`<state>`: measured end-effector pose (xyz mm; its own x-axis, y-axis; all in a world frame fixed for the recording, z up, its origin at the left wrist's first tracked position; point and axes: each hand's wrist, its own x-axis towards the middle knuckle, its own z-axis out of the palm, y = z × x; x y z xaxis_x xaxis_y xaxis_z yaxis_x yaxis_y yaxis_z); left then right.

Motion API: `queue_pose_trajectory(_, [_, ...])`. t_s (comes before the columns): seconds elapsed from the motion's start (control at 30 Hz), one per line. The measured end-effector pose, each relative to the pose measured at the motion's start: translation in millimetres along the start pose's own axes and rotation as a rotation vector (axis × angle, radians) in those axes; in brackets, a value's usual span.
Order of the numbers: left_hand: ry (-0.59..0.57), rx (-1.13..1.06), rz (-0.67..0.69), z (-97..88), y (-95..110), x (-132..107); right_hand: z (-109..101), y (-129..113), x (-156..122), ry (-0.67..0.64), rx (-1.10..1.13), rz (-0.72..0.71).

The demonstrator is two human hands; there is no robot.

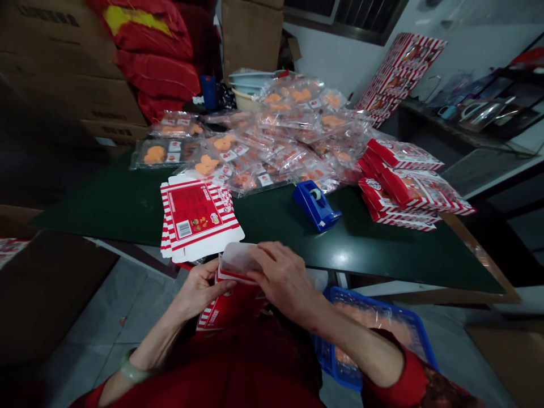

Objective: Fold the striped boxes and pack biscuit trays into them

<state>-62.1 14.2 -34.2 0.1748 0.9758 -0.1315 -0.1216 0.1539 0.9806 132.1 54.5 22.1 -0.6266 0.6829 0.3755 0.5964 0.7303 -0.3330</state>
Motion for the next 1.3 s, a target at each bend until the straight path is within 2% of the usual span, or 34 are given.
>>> queue_pose_trajectory(0.07, [0.004,-0.03,-0.001,-0.6,-0.3,2.6,1.3,-10.1,-5.8,0.228,-0.118,-0.063])
queue_pose_trajectory(0.1, [-0.002,-0.044,0.011,-0.6,-0.1,3.6,4.1,-15.8,-8.2,0.26,-0.132,-0.125])
queue_pose_trajectory(0.17, [-0.016,-0.031,0.062,0.0,0.6,4.8,13.7,-25.3,-10.7,0.196,-0.126,-0.212])
queue_pose_trajectory(0.27, [0.022,0.054,0.129,0.9,-0.3,5.4,32.4,-29.3,-9.4,0.084,-0.174,-0.206])
queue_pose_trajectory(0.4, [0.098,0.082,0.1,2.4,-4.3,5.2,46.7,-24.3,-6.7,0.099,-0.212,-0.214])
queue_pose_trajectory(0.53, [0.144,0.07,0.105,4.8,-8.9,3.0,43.7,-23.2,-5.9,0.169,-0.207,-0.111])
queue_pose_trajectory(0.6, [0.143,0.1,0.13,5.0,-10.1,0.1,38.3,-22.3,-4.2,0.1,-0.164,-0.055])
queue_pose_trajectory(0.77, [0.084,0.331,0.246,2.8,-4.7,-7.5,28.3,-17.4,5.5,-0.25,-0.019,-0.051])
queue_pose_trajectory(0.83, [0.087,0.398,0.271,2.0,-2.3,-7.5,28.3,-20.2,7.3,-0.291,0.004,-0.046])
queue_pose_trajectory(0.9, [0.148,0.403,0.259,0.6,-2.1,-5.9,29.1,-27.2,4.6,-0.182,-0.047,-0.002])
queue_pose_trajectory(1.0, [0.31,0.318,0.215,-3.3,-5.1,-4.0,29.4,-37.9,-7.9,0.117,-0.187,0.066])
queue_pose_trajectory(1.07, [0.381,0.265,0.202,-6.0,-7.0,-5.0,29.5,-39.6,-18.6,0.242,-0.247,0.121])
queue_pose_trajectory(1.13, [0.4,0.254,0.195,-7.0,-7.8,-8.0,30.2,-36.5,-27.3,0.249,-0.278,0.182])
queue_pose_trajectory(1.3, [0.392,0.229,0.184,-1.6,-9.1,-16.5,28.2,-27.4,-31.3,0.056,-0.266,0.271])
